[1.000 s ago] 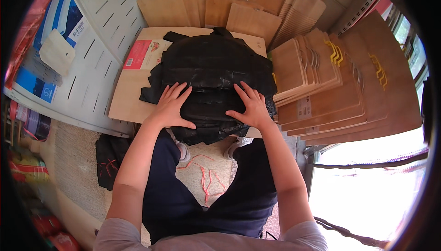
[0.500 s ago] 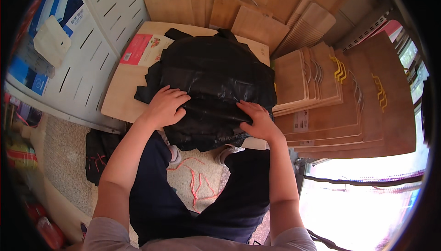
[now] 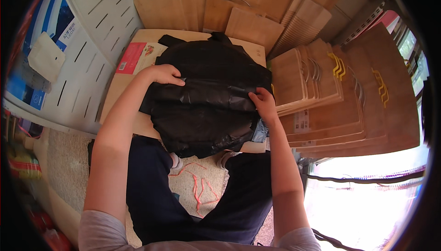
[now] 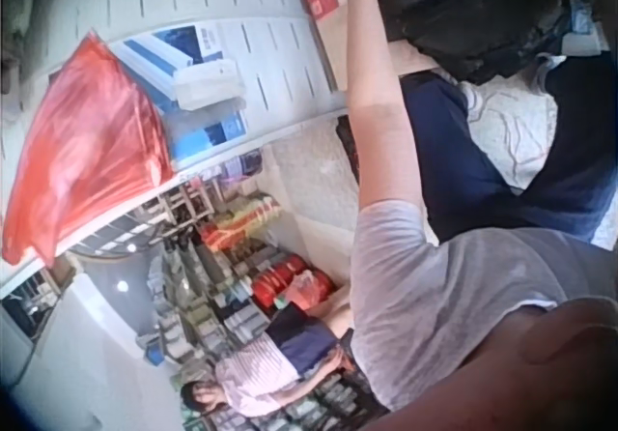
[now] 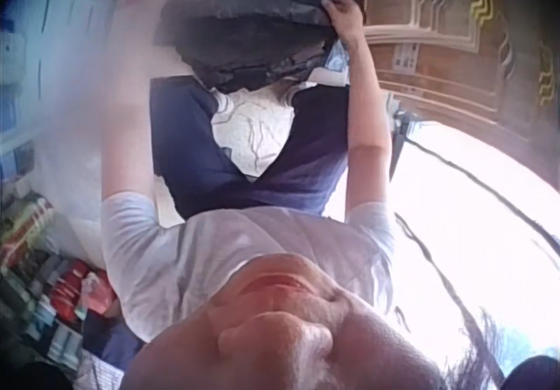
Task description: The person rolls several black plastic sheets one by one and secures each roll with a red plastic tie, then places the finished rolls into a growing pile.
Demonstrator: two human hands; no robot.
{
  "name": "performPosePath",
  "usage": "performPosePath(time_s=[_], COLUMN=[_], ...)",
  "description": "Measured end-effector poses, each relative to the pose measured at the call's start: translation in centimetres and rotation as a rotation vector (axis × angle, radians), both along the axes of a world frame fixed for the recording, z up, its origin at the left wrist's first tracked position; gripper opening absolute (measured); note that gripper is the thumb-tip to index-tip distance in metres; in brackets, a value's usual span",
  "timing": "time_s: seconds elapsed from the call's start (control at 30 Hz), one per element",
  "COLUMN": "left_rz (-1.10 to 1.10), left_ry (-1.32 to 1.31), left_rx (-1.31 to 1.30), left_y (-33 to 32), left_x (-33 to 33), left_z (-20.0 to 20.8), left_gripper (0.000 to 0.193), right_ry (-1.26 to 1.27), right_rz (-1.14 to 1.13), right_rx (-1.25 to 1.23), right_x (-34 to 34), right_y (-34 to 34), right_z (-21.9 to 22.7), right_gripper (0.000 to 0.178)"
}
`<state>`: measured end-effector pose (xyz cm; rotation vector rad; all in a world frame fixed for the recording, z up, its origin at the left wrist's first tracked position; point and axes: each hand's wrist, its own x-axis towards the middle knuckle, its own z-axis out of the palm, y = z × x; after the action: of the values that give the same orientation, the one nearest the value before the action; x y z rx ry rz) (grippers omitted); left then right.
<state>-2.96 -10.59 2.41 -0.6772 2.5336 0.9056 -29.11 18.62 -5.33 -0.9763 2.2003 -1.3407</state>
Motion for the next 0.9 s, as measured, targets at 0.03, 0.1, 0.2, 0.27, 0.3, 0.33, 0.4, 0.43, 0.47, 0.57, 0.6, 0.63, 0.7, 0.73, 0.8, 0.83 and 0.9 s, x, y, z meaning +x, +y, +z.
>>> performPosePath(time_s=[0.03, 0.1, 0.2, 0.27, 0.3, 0.33, 0.4, 0.43, 0.47, 0.57, 0.6, 0.63, 0.7, 0.73, 0.8, 0.83, 0.9], left_rz=[-0.002, -0.022, -0.064, -0.068, -0.064, -0.06, -0.076, -0.088, -0.105, -0.064, -0.043, -0.023, 0.005, 0.055, 0.07, 0.065, 0.145], left_ry=[-0.006, 0.041, 0.19, 0.232, 0.243, 0.251, 0.242, 0.243, 0.234, 0.233, 0.246, 0.259, 0.217, 0.181, 0.246, 0.242, 0.216], left_rx=[-0.038, -0.19, -0.455, -0.436, -0.423, -0.41, -0.413, -0.412, -0.417, -0.293, -0.253, -0.211, -0.196, -0.175, -0.136, -0.053, 0.046], left_y=[-0.2, 1.0, 2.9, 4.0, 4.5, 5.0, 5.5, 5.8, 6.1, 6.9, 7.1, 7.3, 7.9, 8.2, 7.1, 7.3, 7.6], left_x=[0.2, -0.2, -1.0, -2.0, -2.3, -2.4, -2.5, -2.5, -2.4, -1.5, -1.2, -1.0, -1.2, -1.2, -0.9, -1.2, -1.7], left_z=[-0.8, -0.8, -1.0, -1.4, -1.4, -1.5, -1.5, -1.2, -1.0, -0.7, -1.0, -1.2, -1.1, -1.5, -3.3, -2.6, -1.1], left_gripper=[0.045, 0.042, 0.039, 0.046, 0.048, 0.049, 0.051, 0.054, 0.054, 0.061, 0.062, 0.064, 0.063, 0.063, 0.06, 0.057, 0.048], right_ry=[0.079, 0.133, 0.25, 0.572, 0.566, 0.58, 0.579, 0.715, 0.85, 0.947, 0.95, 0.945, 0.92, 0.904, 0.789, 0.664, 0.515], right_rz=[-0.014, -0.042, -0.086, -0.085, -0.092, -0.099, -0.113, -0.1, -0.087, 0.065, 0.165, 0.206, 0.228, 0.258, 0.314, 0.231, 0.023], right_rx=[-0.001, 0.035, 0.059, -0.04, -0.042, 0.06, 0.16, 0.178, 0.197, -0.034, 0.003, 0.067, 0.138, 0.154, 0.165, 0.055, -0.342], right_x=[1.0, 2.5, 3.4, 3.6, 3.7, 4.2, 4.8, 5.0, 5.4, 8.4, 9.4, 9.5, 9.7, 9.1, 8.3, 7.9, 5.7], right_y=[-0.3, -0.1, -0.3, -0.7, -0.6, -0.6, -0.7, -0.8, -0.6, -0.6, -0.6, -0.5, -0.1, -0.5, -1.0, -0.4, 1.6], right_z=[0.1, 2.3, 2.2, 1.4, 1.1, 1.4, 2.0, 2.5, 3.0, 4.8, 4.0, 1.9, 0.0, -0.3, -0.1, 1.1, 5.1], right_gripper=[0.044, 0.045, 0.049, 0.045, 0.045, 0.043, 0.042, 0.042, 0.043, 0.046, 0.054, 0.058, 0.063, 0.066, 0.069, 0.071, 0.055])
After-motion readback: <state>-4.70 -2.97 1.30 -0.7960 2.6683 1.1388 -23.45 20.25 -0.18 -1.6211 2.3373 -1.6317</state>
